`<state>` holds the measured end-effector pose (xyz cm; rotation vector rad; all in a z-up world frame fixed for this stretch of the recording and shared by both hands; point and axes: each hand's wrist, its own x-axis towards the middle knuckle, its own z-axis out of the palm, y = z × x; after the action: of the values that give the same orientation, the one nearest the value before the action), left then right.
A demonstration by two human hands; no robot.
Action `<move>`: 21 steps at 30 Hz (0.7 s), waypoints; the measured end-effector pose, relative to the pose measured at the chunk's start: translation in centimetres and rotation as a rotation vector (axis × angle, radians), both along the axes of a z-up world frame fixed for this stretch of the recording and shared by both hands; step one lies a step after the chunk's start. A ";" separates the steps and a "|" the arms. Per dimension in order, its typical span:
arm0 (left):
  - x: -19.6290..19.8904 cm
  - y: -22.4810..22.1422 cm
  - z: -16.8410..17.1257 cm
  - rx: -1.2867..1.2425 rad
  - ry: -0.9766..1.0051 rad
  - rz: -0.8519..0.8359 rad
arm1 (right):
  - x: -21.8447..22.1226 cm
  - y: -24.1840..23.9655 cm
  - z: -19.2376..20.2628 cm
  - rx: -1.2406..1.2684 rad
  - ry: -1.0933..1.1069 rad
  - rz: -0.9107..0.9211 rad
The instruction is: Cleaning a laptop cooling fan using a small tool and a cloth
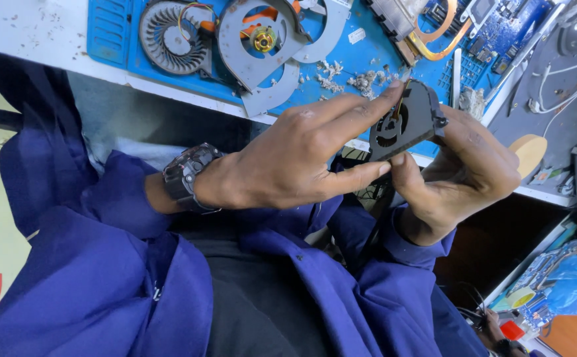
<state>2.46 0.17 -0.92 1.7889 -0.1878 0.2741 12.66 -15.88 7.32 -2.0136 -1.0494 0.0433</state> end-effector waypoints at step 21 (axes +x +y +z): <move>0.1 0.4 0.8 -0.028 0.028 -0.022 | 0.4 -1.1 -0.8 0.065 0.009 -0.015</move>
<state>2.52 0.54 -0.14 1.7612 -0.1828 0.2352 13.10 -16.98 6.55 -1.9606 -1.0175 0.0102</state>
